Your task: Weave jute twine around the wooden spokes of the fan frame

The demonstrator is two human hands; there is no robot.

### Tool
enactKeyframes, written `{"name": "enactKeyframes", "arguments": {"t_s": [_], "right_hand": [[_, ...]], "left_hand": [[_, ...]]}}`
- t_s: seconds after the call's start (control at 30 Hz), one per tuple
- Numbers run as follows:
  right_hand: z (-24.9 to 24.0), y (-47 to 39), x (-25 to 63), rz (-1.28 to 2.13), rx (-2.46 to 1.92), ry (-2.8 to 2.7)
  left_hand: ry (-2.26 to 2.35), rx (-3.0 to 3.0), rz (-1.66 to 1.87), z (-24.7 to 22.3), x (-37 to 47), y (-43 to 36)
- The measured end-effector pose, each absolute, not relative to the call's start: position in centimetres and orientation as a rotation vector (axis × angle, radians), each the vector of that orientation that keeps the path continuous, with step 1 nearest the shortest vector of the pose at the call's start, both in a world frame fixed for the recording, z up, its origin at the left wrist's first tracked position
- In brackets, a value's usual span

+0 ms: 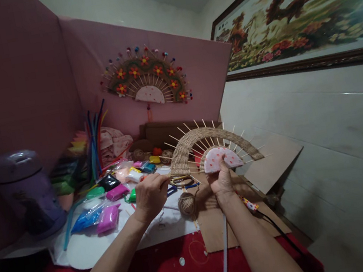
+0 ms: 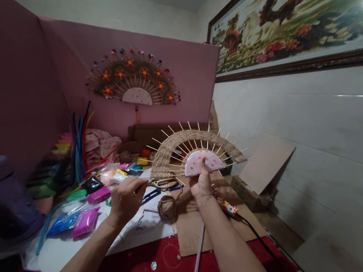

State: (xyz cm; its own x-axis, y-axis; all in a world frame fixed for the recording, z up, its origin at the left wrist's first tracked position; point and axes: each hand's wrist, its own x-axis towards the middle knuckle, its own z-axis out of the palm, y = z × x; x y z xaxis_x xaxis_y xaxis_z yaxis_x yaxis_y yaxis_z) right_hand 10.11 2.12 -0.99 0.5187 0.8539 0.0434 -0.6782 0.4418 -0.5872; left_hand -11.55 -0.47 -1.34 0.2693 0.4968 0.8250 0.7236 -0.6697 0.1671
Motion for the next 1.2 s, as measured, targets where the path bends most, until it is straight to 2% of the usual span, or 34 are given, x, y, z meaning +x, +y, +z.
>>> {"name": "enactKeyframes", "arguments": {"t_s": [0.53, 0.87, 1.03, 1.2], "right_hand": [[-1.3, 2.4, 10.2, 0.996, -0.504, -0.337], [-0.7, 1.8, 9.9, 0.996, -0.55, -0.352], [-1.0, 2.0, 9.9, 1.007, -0.53, -0.342], [-1.2, 2.2, 9.9, 0.982, -0.521, -0.357]], "left_hand": [[-1.109, -2.296, -1.349, -1.4, -11.5, -0.4], [-1.376, -2.481, -1.895, -1.7, -11.9, 0.6], [-1.547, -2.323, -1.707, -1.6, -12.4, 0.8], [-1.468, -2.14, -1.453, -1.1, -12.9, 0.6]]}}
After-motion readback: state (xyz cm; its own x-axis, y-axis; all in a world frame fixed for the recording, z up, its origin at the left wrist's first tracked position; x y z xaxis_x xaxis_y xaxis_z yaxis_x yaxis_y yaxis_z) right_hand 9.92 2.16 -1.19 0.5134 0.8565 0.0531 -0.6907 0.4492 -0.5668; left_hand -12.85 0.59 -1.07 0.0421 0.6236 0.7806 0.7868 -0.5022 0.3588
